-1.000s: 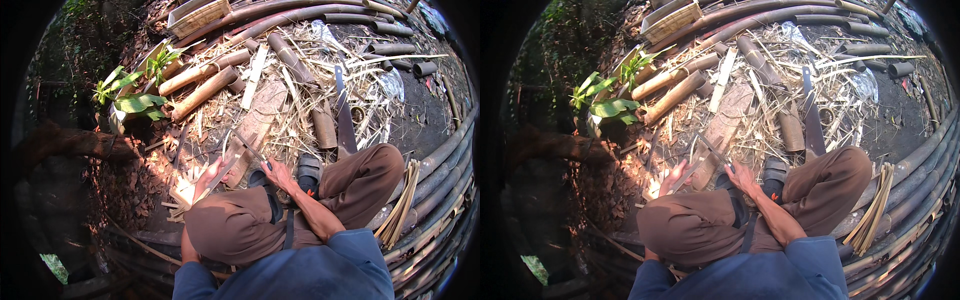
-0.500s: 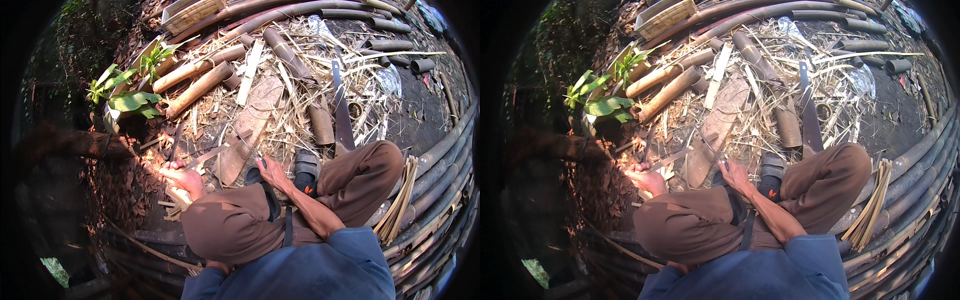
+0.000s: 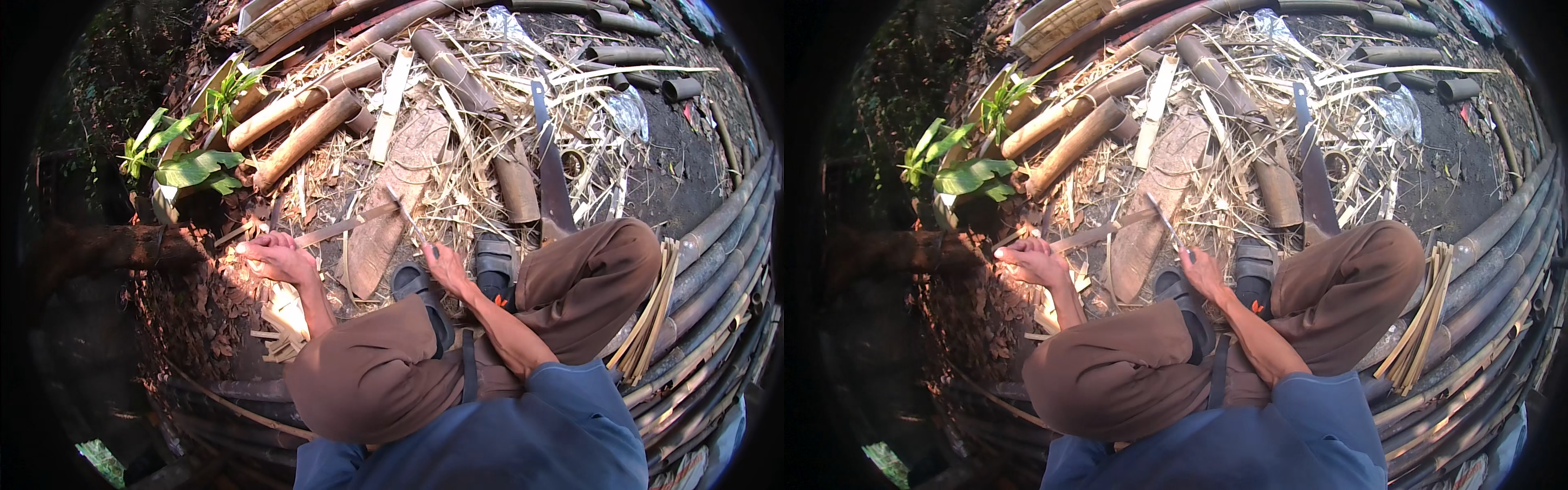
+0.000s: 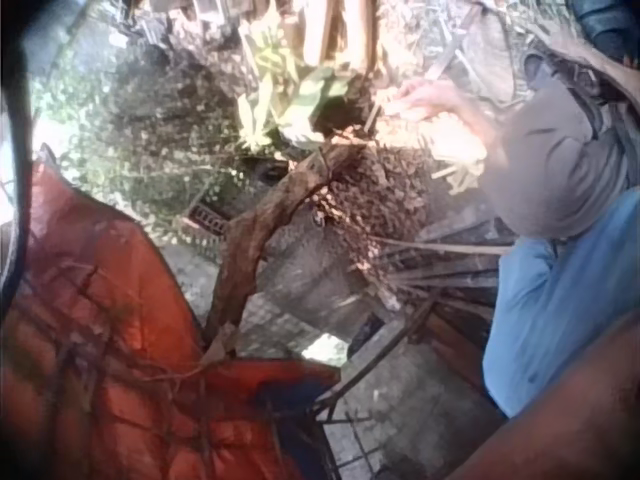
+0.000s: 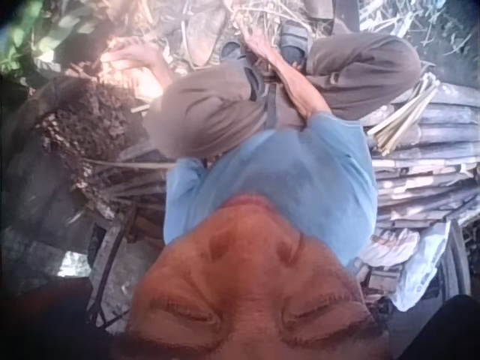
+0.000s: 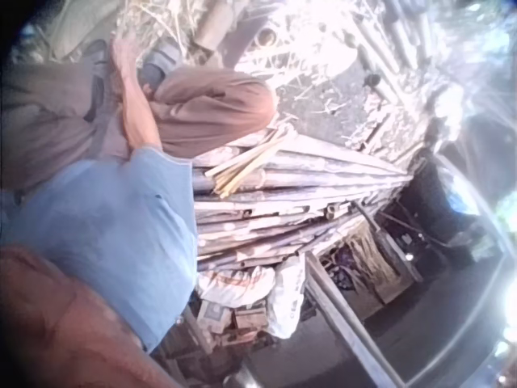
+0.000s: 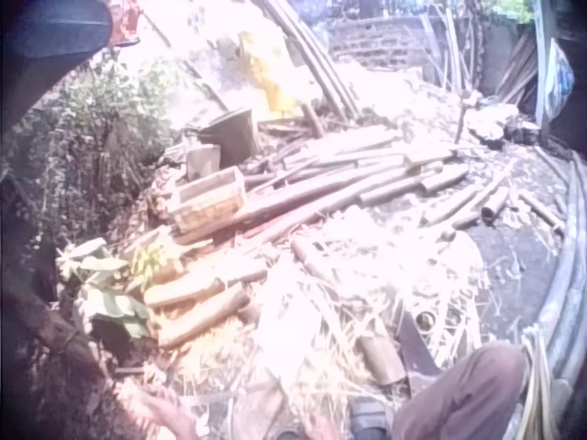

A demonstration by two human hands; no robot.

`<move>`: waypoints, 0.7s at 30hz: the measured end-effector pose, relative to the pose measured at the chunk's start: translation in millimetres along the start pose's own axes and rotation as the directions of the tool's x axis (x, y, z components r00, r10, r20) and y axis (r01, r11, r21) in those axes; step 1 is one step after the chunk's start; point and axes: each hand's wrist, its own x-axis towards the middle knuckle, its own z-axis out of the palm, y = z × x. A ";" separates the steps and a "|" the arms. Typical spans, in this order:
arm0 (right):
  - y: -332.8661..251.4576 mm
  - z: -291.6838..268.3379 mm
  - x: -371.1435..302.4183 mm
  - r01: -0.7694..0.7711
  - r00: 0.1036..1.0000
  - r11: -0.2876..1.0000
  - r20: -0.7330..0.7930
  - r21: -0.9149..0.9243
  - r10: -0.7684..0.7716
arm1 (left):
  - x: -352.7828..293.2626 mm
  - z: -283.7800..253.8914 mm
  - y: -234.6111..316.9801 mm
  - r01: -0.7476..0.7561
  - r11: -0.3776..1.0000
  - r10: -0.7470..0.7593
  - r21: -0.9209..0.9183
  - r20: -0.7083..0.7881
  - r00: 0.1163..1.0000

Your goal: The person sits on the ground and uses a machete to split bamboo sections into thin strips. They repeatedly strike the bamboo against a wooden block, then use the machete to shave and separate the pieces into smaller strips.

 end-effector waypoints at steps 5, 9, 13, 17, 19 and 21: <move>-37.1 -0.7 -8.0 0.148 0.987 0.984 0.081 -0.095 -0.141 | 0.5 12.6 8.9 -0.041 0.994 0.051 0.099 -0.097 0.994; -11.1 -4.9 -0.7 0.020 0.999 0.998 0.032 -0.068 -0.018 | 4.4 4.6 2.6 -0.021 0.995 0.023 0.099 -0.012 1.000; -8.6 2.8 -3.1 0.152 0.988 0.964 0.032 -0.217 -0.148 | 6.1 2.3 6.1 -0.009 0.999 0.011 0.049 -0.042 0.999; 29.5 -3.6 6.0 -0.058 0.998 0.968 0.011 -0.246 0.063 | 6.6 -8.6 8.6 0.172 0.941 -0.104 -0.293 0.233 0.967; 27.4 -7.1 10.9 -0.036 0.996 0.996 0.073 -0.076 0.042 | -3.5 -24.6 15.9 0.315 0.789 -0.065 -0.528 0.438 0.897; 29.1 -4.8 15.5 -0.074 0.991 0.996 0.119 0.044 0.068 | -29.9 -32.6 16.7 0.576 0.718 -0.423 -0.391 0.412 0.807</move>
